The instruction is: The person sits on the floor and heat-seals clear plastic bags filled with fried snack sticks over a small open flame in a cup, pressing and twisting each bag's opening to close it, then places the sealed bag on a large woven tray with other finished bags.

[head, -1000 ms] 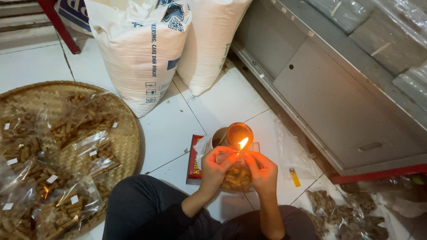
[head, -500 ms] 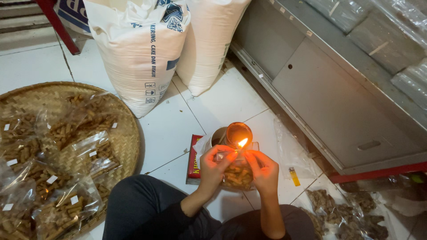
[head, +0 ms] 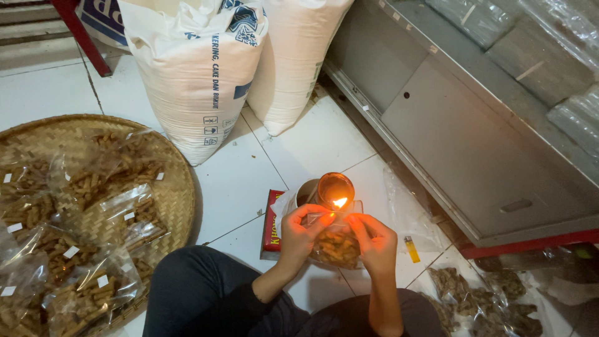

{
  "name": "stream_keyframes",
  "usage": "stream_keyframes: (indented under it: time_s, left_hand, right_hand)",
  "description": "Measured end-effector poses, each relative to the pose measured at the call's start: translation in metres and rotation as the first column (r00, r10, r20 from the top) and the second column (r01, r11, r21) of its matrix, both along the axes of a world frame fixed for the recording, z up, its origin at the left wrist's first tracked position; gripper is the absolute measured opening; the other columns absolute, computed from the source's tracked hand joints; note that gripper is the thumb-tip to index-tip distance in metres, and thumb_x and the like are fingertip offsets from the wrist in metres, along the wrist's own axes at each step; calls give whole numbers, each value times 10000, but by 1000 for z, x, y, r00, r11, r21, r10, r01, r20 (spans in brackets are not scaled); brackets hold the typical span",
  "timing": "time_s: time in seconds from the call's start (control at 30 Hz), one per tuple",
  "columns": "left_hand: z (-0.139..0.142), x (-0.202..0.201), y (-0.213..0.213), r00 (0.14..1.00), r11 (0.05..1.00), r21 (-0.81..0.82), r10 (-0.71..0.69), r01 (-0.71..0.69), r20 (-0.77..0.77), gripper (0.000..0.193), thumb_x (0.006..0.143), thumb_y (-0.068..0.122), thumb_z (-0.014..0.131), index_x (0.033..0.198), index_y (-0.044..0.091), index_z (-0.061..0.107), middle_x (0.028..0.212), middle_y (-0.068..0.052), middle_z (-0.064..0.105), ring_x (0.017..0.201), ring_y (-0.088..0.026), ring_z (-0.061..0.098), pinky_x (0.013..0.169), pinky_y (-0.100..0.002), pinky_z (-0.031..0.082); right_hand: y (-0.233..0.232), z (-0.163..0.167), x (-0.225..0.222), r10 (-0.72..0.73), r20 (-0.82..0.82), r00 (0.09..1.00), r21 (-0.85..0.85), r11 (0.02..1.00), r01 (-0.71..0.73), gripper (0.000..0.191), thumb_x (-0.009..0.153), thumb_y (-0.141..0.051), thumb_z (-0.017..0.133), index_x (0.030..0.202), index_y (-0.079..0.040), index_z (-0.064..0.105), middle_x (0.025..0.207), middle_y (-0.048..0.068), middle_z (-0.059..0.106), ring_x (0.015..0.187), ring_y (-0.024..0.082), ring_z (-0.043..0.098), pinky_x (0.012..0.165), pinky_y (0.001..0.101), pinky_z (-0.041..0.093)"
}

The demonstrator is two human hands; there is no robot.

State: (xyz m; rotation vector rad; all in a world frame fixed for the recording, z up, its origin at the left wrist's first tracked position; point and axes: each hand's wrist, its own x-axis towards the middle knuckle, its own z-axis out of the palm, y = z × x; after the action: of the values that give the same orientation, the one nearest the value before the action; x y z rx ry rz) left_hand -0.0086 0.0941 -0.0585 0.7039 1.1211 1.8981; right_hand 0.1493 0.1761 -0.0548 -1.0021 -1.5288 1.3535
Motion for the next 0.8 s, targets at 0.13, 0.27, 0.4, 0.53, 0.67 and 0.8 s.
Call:
stream_keyframes:
  time_s: [0.13, 0.27, 0.4, 0.53, 0.67, 0.8]
  left_hand:
    - [-4, 0, 3, 1000, 1000, -4, 8, -8, 1, 152, 882, 108, 773, 960, -18, 736, 866, -44, 758, 777, -76, 693, 697, -225, 551]
    - [-5, -2, 3, 1000, 1000, 13, -2, 2, -8, 162, 877, 117, 783, 958, -10, 725, 848, -44, 756, 759, -71, 690, 661, -219, 543]
    - [-3, -3, 0, 999, 1000, -17, -9, 8, -34, 173, 885, 134, 793, 945, -13, 724, 797, -44, 740, 691, -75, 646, 601, -220, 494]
    - [0, -3, -1, 1000, 1000, -7, -24, 24, 9, 177, 882, 140, 792, 942, -10, 720, 784, -21, 725, 667, -57, 622, 567, -211, 471]
    - [1, -3, 0, 999, 1000, 19, -12, 13, -40, 166, 889, 138, 792, 943, -3, 722, 771, -5, 715, 686, -30, 634, 596, -187, 485]
    - [1, -1, -3, 999, 999, -34, -24, 25, 33, 145, 885, 124, 785, 928, 0, 724, 705, 16, 644, 624, -18, 573, 515, -194, 409]
  right_hand:
    - [0, 4, 3, -4, 33, 999, 57, 998, 2, 179, 939, -80, 692, 1020, 67, 757, 825, 101, 752, 770, 144, 701, 741, 281, 582]
    - [-2, 6, 5, 16, 51, 999, 98, 995, -21, 185, 952, -89, 678, 1015, 65, 758, 828, 93, 754, 777, 142, 709, 753, 275, 584]
    - [-4, 8, 5, 3, 47, 999, 78, 997, -6, 190, 958, -97, 683, 1015, 67, 762, 824, 93, 747, 766, 141, 693, 735, 281, 583]
    - [-5, 12, 5, 4, 50, 999, 85, 996, -8, 188, 954, -94, 684, 1019, 65, 761, 838, 94, 759, 774, 139, 701, 742, 278, 583]
    - [-6, 16, 8, -4, 95, 995, 113, 994, -7, 188, 952, -91, 685, 1018, 67, 764, 850, 104, 775, 781, 143, 719, 746, 277, 586]
    - [-6, 18, 10, -7, 76, 997, 64, 998, 2, 197, 948, -96, 686, 1021, 72, 758, 862, 103, 778, 781, 141, 720, 747, 275, 588]
